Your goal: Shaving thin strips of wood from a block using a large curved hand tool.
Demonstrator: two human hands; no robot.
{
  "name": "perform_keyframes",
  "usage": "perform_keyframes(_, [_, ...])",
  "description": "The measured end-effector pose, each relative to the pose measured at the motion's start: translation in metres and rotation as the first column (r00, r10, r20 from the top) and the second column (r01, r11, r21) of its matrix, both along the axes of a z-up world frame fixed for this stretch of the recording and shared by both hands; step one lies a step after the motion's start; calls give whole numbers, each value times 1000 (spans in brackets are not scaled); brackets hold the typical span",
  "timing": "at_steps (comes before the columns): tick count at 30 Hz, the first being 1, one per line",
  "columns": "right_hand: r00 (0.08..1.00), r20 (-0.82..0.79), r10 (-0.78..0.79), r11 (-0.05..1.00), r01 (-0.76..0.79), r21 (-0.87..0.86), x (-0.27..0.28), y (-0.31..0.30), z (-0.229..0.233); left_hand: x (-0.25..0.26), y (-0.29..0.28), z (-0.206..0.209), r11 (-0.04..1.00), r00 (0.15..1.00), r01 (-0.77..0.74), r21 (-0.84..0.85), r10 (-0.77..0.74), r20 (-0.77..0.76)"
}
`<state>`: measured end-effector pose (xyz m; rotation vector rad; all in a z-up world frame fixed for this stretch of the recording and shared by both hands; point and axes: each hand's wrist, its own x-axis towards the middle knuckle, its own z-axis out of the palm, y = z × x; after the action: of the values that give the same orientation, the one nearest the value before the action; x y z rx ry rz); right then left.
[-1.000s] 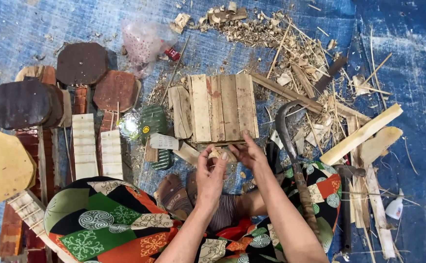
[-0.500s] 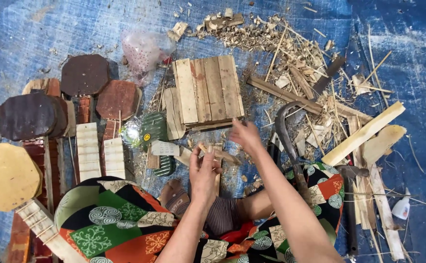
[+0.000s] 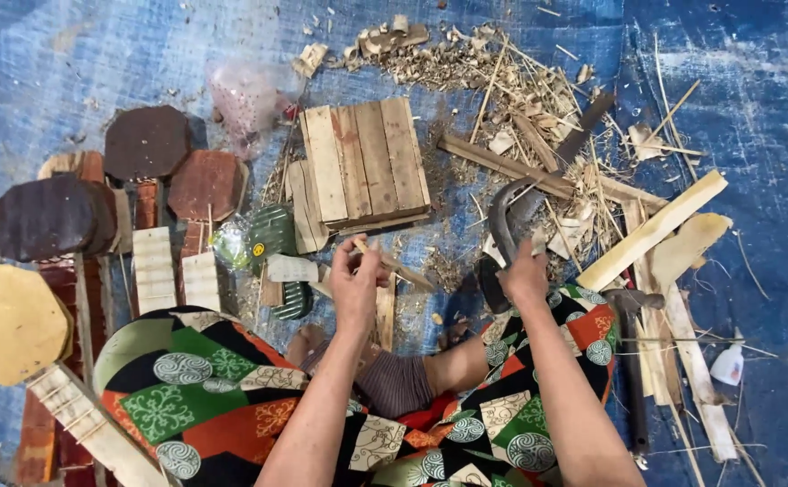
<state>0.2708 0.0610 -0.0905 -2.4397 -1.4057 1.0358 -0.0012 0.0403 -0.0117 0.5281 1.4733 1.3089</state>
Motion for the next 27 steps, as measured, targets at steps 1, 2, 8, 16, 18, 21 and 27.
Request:
perform_keyframes(1, [999,37,31,998,-29,-47,-3,1,7,0,2,-2,1000,1000,-1,7,1,-4])
perform_keyframes(2, [995,73,64,994,-57,-94,-6,1,14,-1,4,-4,1000,1000,-1,13,1,-7])
perform_keyframes(8, [861,-487,-148,969,226,104,-3,-4,-19,-12,16,-10,999,995,25,40,-21,-101])
perform_keyframes(16, [507,-862,25,996,65,67,-95,-12,135,-40,56,12,995,990,-51,81,61,-125])
perform_keyframes(18, [474,-878,64,991,71,111,-107,-14,141,-45,57,18,995,988,-55,78,65,-140])
perform_keyframes(21, [478,-874,91,990,49,130,-120,-17,124,-42,41,19,999,984,-30,42,37,-174])
perform_keyframes(27, [709,-674,208,976,-192,99,-127,-25,42,-26,19,29,990,987,-139,-18,140,79])
